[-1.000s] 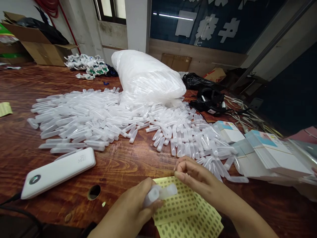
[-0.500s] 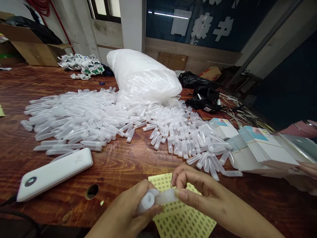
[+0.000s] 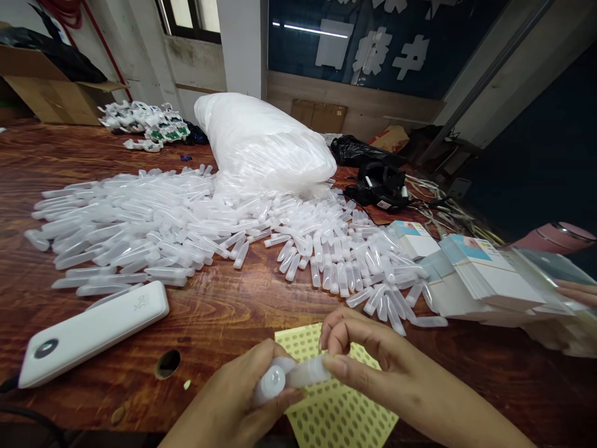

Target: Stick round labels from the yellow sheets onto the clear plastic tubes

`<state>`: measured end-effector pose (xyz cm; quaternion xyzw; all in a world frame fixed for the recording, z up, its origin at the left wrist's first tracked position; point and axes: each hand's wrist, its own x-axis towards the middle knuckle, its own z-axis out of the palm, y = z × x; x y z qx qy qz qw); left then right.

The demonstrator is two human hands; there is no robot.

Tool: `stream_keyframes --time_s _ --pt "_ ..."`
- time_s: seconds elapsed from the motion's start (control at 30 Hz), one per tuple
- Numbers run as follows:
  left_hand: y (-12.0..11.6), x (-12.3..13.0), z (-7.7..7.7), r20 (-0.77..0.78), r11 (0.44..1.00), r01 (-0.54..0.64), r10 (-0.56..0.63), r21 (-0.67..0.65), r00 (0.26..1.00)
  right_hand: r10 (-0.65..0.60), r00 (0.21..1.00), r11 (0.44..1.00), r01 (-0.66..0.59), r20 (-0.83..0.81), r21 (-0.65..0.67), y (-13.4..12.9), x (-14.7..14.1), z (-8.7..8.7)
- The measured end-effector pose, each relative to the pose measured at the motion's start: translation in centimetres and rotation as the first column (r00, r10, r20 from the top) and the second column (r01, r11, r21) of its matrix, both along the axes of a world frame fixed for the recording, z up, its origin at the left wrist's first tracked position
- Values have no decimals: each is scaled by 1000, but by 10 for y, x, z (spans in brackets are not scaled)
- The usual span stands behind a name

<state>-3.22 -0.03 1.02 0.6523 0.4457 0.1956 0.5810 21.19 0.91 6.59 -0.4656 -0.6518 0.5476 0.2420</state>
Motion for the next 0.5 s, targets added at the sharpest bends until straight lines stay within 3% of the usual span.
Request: stream_keyframes --time_s 0.23,0.37,0.5 --pt "-2 1 5 -19 1000 -2 3 3 1000 -46 999 998 46 5 31 -8 -5 2" --pt "-3 1 2 -24 1000 6 -5 27 1000 -102 992 994 104 -68 25 -12 -12 -8" --pt "-3 2 -2 -1 999 4 -4 43 1000 -218 947 960 165 -235 -226 -12 -16 -22"
